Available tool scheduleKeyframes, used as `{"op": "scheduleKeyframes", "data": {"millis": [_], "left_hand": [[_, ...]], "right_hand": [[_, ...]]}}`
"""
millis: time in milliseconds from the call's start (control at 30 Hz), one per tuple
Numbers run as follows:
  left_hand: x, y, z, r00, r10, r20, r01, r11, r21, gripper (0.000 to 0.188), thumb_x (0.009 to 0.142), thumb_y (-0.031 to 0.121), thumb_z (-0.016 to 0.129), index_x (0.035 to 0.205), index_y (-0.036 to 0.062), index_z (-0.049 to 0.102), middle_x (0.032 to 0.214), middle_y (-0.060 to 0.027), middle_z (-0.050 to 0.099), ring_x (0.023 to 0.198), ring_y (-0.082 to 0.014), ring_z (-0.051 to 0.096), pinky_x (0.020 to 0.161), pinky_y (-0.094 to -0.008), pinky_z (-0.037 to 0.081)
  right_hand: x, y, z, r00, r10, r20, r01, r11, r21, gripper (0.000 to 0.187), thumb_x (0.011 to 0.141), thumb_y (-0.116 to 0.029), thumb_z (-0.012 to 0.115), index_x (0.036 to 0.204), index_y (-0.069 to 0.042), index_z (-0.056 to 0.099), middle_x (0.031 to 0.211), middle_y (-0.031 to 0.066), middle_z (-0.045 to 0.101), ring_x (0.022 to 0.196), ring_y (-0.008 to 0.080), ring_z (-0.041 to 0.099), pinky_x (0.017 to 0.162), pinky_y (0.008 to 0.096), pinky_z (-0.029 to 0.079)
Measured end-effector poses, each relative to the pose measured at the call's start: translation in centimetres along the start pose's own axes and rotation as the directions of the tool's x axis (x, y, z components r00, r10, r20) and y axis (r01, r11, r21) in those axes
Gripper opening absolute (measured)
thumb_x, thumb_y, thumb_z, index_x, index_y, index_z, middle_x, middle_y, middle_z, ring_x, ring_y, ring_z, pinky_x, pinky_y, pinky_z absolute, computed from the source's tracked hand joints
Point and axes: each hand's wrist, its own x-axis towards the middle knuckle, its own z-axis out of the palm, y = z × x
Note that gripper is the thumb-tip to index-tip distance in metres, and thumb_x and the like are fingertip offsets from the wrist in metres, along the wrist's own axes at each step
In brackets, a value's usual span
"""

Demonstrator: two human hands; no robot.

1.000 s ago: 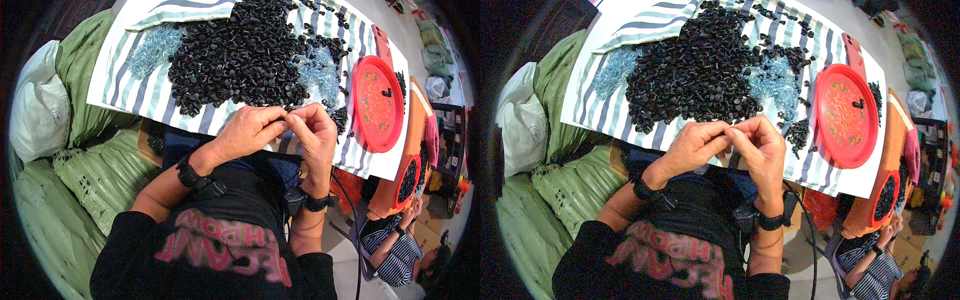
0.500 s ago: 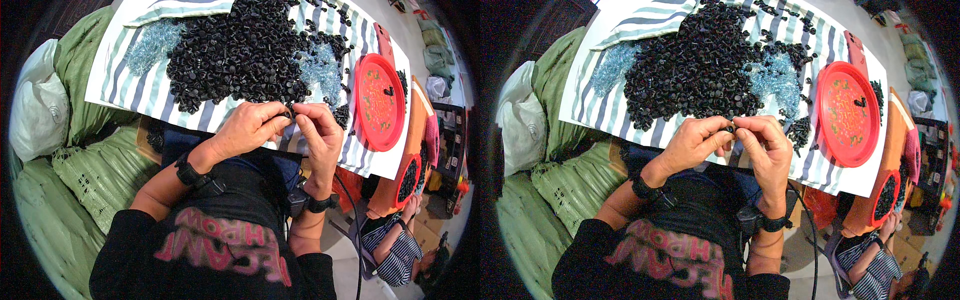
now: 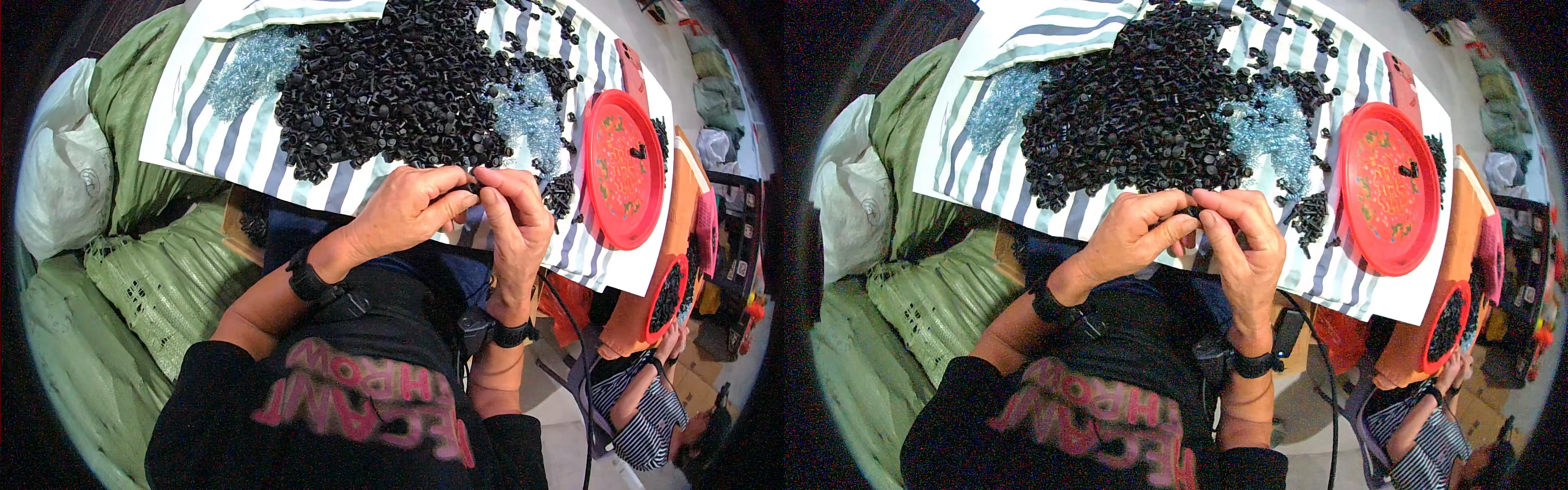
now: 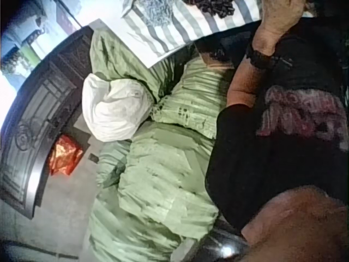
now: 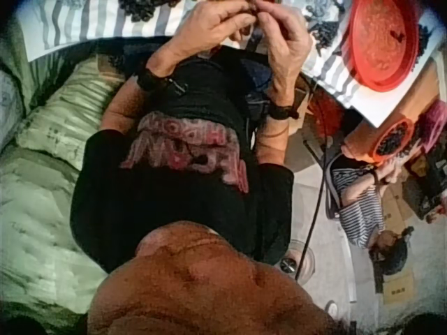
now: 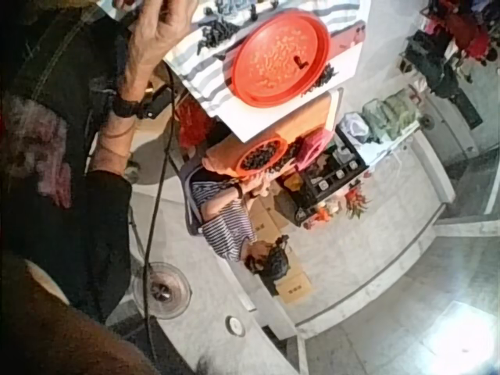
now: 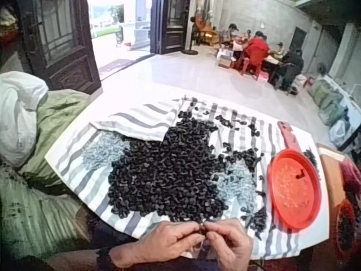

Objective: The person assembles plastic cord locks by hand by inserting a spring into a housing and pressing a button into the top. Once the red tray is full, the person empties the assembled pieces into a cardboard box and continues the process.

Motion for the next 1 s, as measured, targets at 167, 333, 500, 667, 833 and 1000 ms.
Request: {"op": "scheduleKeyframes", "data": {"millis": [167,333,500,667,833,1000], "left_hand": [[0.0,0.3,-0.2,0.999,-0.029,0.012,0.030,0.998,-0.048,0.015,0.098,0.011,0.056,0.097,-0.0025,0.063,0.076,-0.0049,0.067,0.065,-0.0109,0.067,0.058,-0.0251,0.053],[0.0,0.2,-0.2,1.000,-0.017,0.000,0.017,0.999,-0.051,0.016,0.098,0.012,0.056,0.095,-0.0022,0.063,0.075,-0.0047,0.068,0.065,-0.0107,0.067,0.058,-0.0245,0.053],[0.0,0.5,-0.2,0.999,-0.052,-0.005,0.051,0.995,-0.091,0.017,0.098,0.013,0.057,0.093,-0.0022,0.064,0.073,-0.0047,0.068,0.064,-0.0106,0.067,0.058,-0.0240,0.053],[0.1,0.7,-0.3,0.999,-0.046,0.001,0.046,0.996,-0.076,0.020,0.098,0.015,0.057,0.090,-0.0020,0.064,0.072,-0.0049,0.068,0.064,-0.0099,0.067,0.058,-0.0244,0.053],[0.2,1.0,-0.2,0.997,-0.071,-0.030,0.071,0.997,-0.020,0.021,0.098,0.016,0.057,0.092,-0.0020,0.065,0.074,-0.0055,0.068,0.068,-0.0087,0.066,0.061,-0.0252,0.052],[0.2,0.3,0.1,0.993,-0.092,-0.077,0.093,0.996,0.015,0.021,0.098,0.016,0.057,0.094,-0.0018,0.066,0.077,-0.0059,0.070,0.072,-0.0082,0.066,0.064,-0.0259,0.052]], "right_hand": [[0.0,0.2,0.9,0.999,0.027,-0.026,-0.024,0.995,0.101,0.016,0.088,-0.001,0.067,0.104,-0.001,0.072,0.100,0.0067,0.063,0.086,0.0111,0.058,0.073,0.0225,0.046],[-0.1,0.6,1.1,0.998,0.022,-0.052,-0.016,0.995,0.102,0.015,0.088,-0.001,0.067,0.103,-0.001,0.071,0.100,0.0065,0.063,0.085,0.0109,0.058,0.072,0.0220,0.045],[-0.2,0.6,1.1,0.997,0.004,-0.076,-0.002,1.000,0.025,0.014,0.086,-0.001,0.068,0.100,-0.002,0.071,0.099,0.0070,0.062,0.086,0.0123,0.058,0.072,0.0232,0.046],[0.0,0.2,0.7,0.995,-0.071,-0.070,0.061,0.989,-0.134,0.014,0.083,0.001,0.070,0.096,-0.002,0.070,0.097,0.0085,0.063,0.085,0.0172,0.059,0.073,0.0268,0.047],[0.1,0.0,0.4,0.974,-0.225,0.022,0.219,0.916,-0.337,0.029,0.075,-0.003,0.075,0.102,-0.005,0.068,0.099,0.0095,0.063,0.091,0.0244,0.060,0.078,0.0336,0.047],[-0.5,0.5,1.4,0.952,-0.305,0.037,0.264,0.751,-0.605,0.049,0.067,-0.013,0.080,0.113,-0.011,0.062,0.107,0.0077,0.061,0.100,0.0270,0.058,0.088,0.0397,0.041]]}}
